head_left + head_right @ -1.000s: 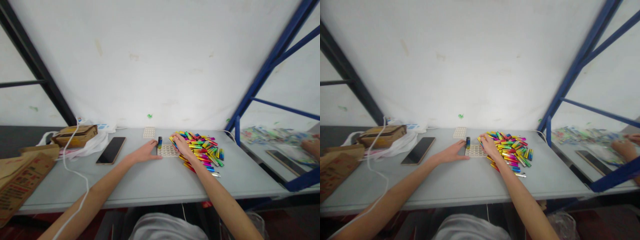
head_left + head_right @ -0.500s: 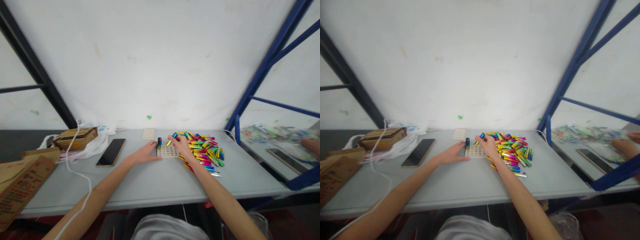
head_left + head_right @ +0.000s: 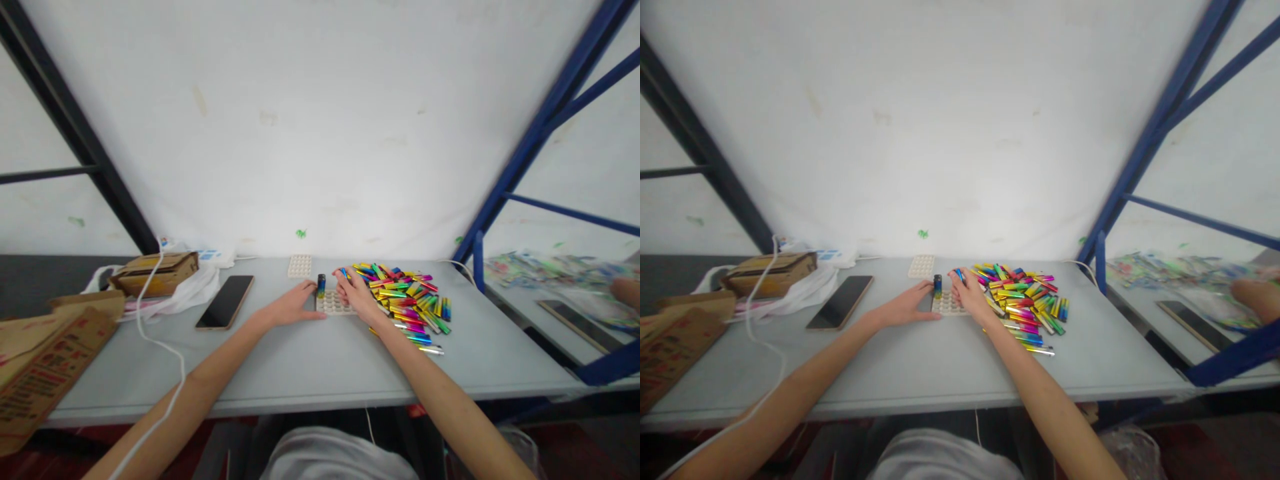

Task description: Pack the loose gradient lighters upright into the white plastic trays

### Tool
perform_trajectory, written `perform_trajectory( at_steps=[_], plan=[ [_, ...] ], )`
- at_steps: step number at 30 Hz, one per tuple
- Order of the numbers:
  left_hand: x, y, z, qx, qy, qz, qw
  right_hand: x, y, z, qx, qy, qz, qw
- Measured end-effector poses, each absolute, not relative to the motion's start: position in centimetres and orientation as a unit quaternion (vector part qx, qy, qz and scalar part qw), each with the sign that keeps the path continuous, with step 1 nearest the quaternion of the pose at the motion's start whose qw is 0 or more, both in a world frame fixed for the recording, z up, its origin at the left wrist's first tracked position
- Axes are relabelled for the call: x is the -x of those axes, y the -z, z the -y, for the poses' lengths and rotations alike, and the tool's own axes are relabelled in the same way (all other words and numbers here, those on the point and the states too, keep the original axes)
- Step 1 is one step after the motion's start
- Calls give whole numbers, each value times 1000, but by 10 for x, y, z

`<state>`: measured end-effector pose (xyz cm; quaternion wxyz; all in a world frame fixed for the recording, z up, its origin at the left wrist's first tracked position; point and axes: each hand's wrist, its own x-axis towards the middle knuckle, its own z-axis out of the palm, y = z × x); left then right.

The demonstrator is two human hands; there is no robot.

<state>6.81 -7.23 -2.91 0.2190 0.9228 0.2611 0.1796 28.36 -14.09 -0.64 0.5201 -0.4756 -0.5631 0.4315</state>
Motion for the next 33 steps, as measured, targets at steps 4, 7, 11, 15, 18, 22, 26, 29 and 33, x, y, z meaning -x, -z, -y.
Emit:
perform_trajectory(
  at_steps=[4,7,11,15,18,22,26,29,33],
  plan=[
    [-68,30,72,-921,-182,-262,223,-288,12,136,512,-376,577,514],
    [-68,29,72,-920,-189,-256,230,-290,15,135,533,-308,604,507],
    [-68,28,73,-921,-195,-249,228,-288,15,137,538,-245,613,524],
    [-68,28,73,-921,-198,-243,231,-283,12,140,542,-235,606,532],
    [-68,28,73,-919,-198,-249,234,-281,11,142,540,-234,605,536],
    [-68,28,73,-919,-191,-252,234,-280,10,142,543,-228,605,537],
    [-69,27,74,-921,-188,-254,229,-281,9,142,543,-214,620,524],
    [-69,27,74,-922,-187,-254,225,-282,11,142,532,-211,645,506],
    [-68,29,73,-922,-195,-247,224,-283,14,141,522,-201,689,460]
  ],
)
